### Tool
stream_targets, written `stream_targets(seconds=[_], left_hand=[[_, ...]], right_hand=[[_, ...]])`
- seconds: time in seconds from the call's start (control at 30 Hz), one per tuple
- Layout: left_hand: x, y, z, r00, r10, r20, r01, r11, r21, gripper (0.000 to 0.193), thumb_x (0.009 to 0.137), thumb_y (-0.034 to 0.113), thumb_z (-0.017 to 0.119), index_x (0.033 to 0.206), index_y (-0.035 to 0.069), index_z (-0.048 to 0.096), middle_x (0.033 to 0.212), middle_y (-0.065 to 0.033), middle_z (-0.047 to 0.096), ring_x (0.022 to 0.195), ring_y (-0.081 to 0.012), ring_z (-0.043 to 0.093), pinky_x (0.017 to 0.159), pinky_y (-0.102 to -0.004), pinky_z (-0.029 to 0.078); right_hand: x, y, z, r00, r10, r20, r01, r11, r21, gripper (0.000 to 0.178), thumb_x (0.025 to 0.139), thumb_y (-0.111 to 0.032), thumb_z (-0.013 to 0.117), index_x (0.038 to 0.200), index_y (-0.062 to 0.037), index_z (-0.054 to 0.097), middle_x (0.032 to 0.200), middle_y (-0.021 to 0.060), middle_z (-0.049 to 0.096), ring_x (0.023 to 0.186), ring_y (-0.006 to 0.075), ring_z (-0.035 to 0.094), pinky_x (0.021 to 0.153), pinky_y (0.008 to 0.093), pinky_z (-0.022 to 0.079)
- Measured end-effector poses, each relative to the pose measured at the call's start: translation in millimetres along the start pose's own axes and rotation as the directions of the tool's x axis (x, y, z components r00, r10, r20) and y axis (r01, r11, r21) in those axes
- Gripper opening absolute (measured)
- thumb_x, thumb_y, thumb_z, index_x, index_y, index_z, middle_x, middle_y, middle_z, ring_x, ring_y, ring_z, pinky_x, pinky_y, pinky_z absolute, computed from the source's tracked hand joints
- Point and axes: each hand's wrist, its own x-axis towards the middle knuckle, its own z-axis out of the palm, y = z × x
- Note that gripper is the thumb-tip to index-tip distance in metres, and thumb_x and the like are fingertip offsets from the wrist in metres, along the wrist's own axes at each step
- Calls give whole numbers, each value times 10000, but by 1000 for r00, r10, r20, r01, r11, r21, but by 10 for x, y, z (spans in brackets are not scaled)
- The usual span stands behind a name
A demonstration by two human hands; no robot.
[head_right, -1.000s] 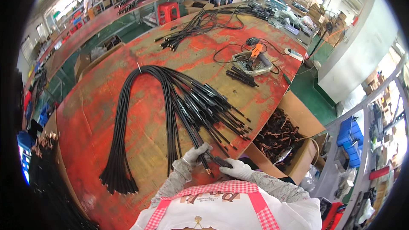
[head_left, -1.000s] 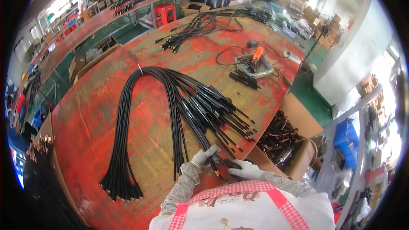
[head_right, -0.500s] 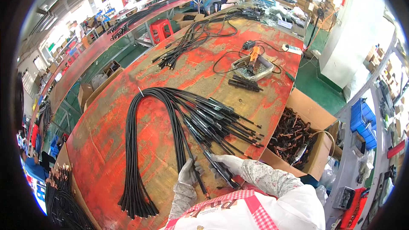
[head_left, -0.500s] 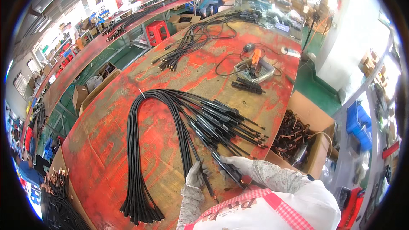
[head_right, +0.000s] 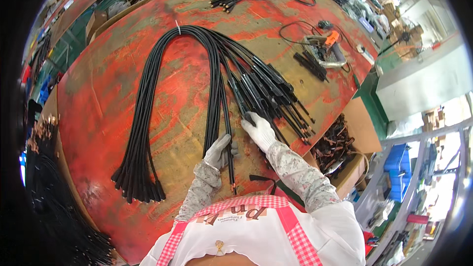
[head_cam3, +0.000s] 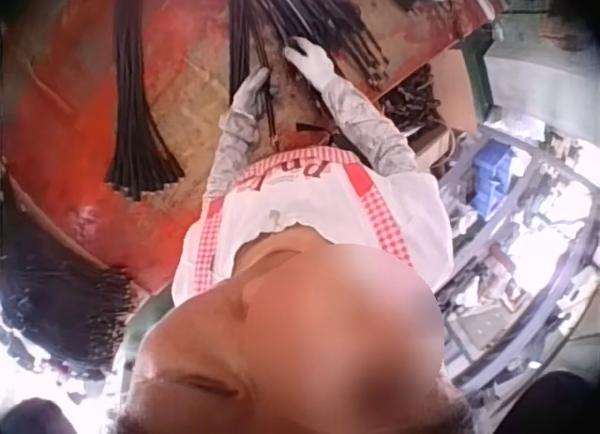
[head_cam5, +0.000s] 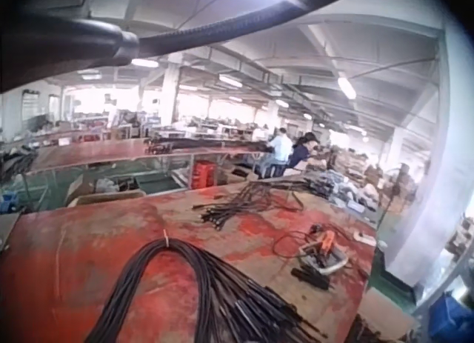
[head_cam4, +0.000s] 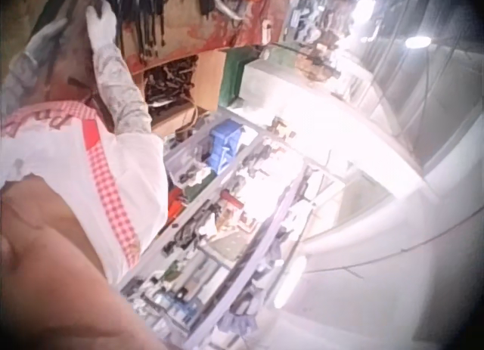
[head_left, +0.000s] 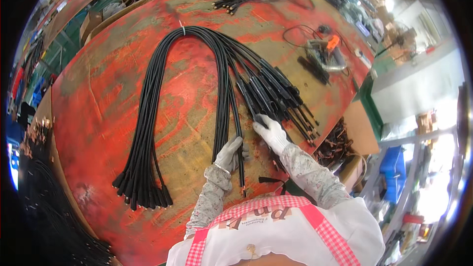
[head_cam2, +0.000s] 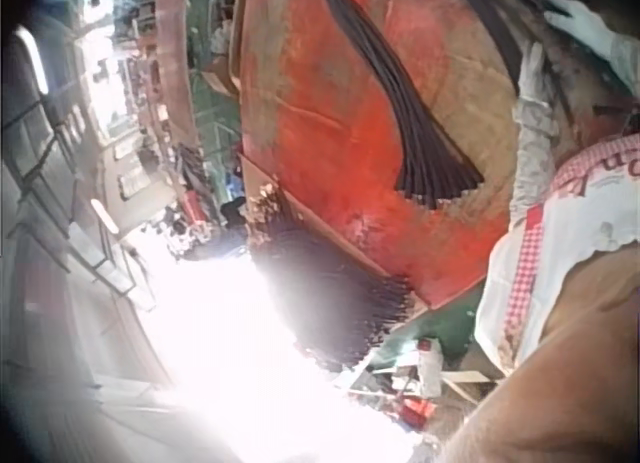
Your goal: The person attaches plastic casings onto black cables on the workbench, fetches additional casings from a box to place onto the remaining cables, and attaches a metal connector to a cable end.
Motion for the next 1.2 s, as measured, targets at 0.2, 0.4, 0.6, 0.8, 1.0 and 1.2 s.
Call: stream_targets(seconds=[0.2, 0.4, 0.6, 0.8, 1.0, 1.2], left_hand=[[-31, -69, 178, 996, -39, 81, 41, 999, -22, 387, 960, 263, 554, 1286, 89, 443, 806, -54, 587, 642, -174, 595, 649, -369, 537], [34, -106, 0, 996, -49, 72, 49, 999, 3, 376, 968, 261, 537, 1290, 93, 441, 827, -62, 609, 680, -190, 613, 667, -385, 539], [65, -53, -2, 993, -58, 104, 70, 991, -118, 369, 985, 300, 491, 1304, 116, 461, 908, -102, 630, 791, -242, 633, 751, -477, 543], [135, -74, -75, 994, -88, 67, 93, 993, -77, 418, 994, 387, 433, 1280, 90, 504, 933, -144, 608, 795, -287, 612, 786, -519, 527], [21, -105, -115, 998, -59, 21, 59, 998, 2, 434, 997, 373, 424, 1300, 66, 471, 970, -166, 639, 848, -302, 644, 812, -546, 523], [2, -95, 86, 995, -83, -53, 81, 996, -34, 487, 980, 443, 425, 1303, 84, 482, 989, -178, 631, 853, -314, 620, 785, -509, 498]], right_hand=[[1046, -400, -203, 902, -170, -398, -7, 913, -408, 427, 838, -379, 623, 1154, -95, 584, 1088, 179, 609, 1002, 316, 605, 787, 447, 498], [580, -259, -123, 785, -593, -178, 324, 639, -698, 329, 790, -286, 676, 1082, -155, 600, 1068, 108, 567, 946, 317, 578, 770, 430, 491], [128, 349, -467, 610, -588, -532, 247, 778, -577, 273, 708, -188, 694, 978, -166, 661, 974, 49, 614, 914, 282, 590, 795, 417, 456], [558, 809, -1262, 649, -484, -587, 51, 797, -601, 384, 714, -204, 695, 1087, -158, 619, 1094, 77, 593, 1035, 284, 555, 865, 428, 431], [1523, 1095, -2067, 772, -349, -530, -141, 720, -680, 627, 740, -246, 699, 1300, -108, 453, 1267, 102, 508, 1193, 264, 470, 925, 424, 387], [2143, 1500, -2194, 877, -335, -345, -130, 525, -841, 395, 778, -176, 588, 1168, -120, 552, 1030, 62, 567, 1025, 241, 537, 866, 400, 407]])
